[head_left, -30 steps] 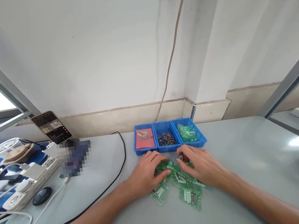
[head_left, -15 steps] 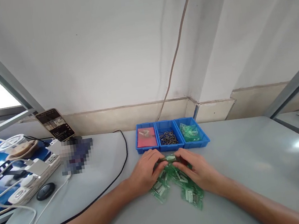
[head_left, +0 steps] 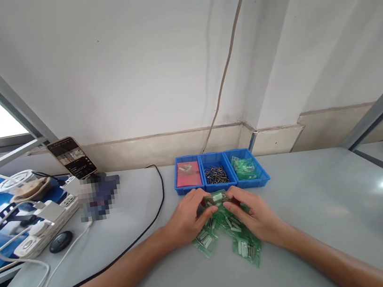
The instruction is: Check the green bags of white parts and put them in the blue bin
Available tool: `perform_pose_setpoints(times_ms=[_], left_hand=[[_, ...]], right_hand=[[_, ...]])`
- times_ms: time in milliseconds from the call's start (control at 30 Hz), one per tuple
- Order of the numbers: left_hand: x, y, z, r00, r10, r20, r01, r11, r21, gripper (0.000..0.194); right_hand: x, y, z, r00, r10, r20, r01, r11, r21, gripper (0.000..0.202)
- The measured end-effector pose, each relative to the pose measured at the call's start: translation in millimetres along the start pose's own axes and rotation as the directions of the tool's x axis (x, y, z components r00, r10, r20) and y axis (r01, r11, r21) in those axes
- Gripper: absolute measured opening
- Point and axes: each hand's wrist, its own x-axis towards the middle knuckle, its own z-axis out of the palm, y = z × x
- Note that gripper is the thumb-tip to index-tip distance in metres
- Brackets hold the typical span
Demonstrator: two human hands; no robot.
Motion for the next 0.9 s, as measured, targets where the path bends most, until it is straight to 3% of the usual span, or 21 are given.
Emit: perform_pose_setpoints(times_ms=[200,333,433,600,733,900], left_hand=[[-0.7,-2.4,0.5,1.0,0.01,0.006,-0.01,1.0,-0.007,0.028],[-0.2,-1.2,0.1,0.998,-0.058,-0.007,0.058,0.998,-0.031,0.026],[0.6,0.1,0.1,0.999,-0.034,-0.001,0.034,0.999,-0.007,0.027],[1.4,3.4,-1.9,1.0,-0.001,-0.001,0.001,1.0,0.013,0.027],[1.1,5.2,-2.8,1.0,-0.02,0.016,0.02,1.0,0.0,0.026],[1.3,4.3,-2.1,0.999,-0.017,0.035,0.017,1.0,0.004,0.026]], right_hand=[[0.2,-4.0,0.1,1.0,0.02,-0.011,-0.02,1.0,-0.002,0.014],[1.1,-4.4,0.2,0.997,0.039,-0.063,-0.037,0.999,0.039,0.02],[1.7,-4.2,-0.5,0.994,0.067,-0.09,-0.061,0.996,0.071,0.025],[1.8,-5.3,-1.0,0.995,0.086,-0.054,-0.082,0.993,0.082,0.016],[0.9,-4.3,1.2,0.995,0.088,-0.053,-0.085,0.995,0.055,0.032],[1.0,-2.1,4.0,0.995,0.103,-0.008,-0.102,0.991,0.087,0.03]])
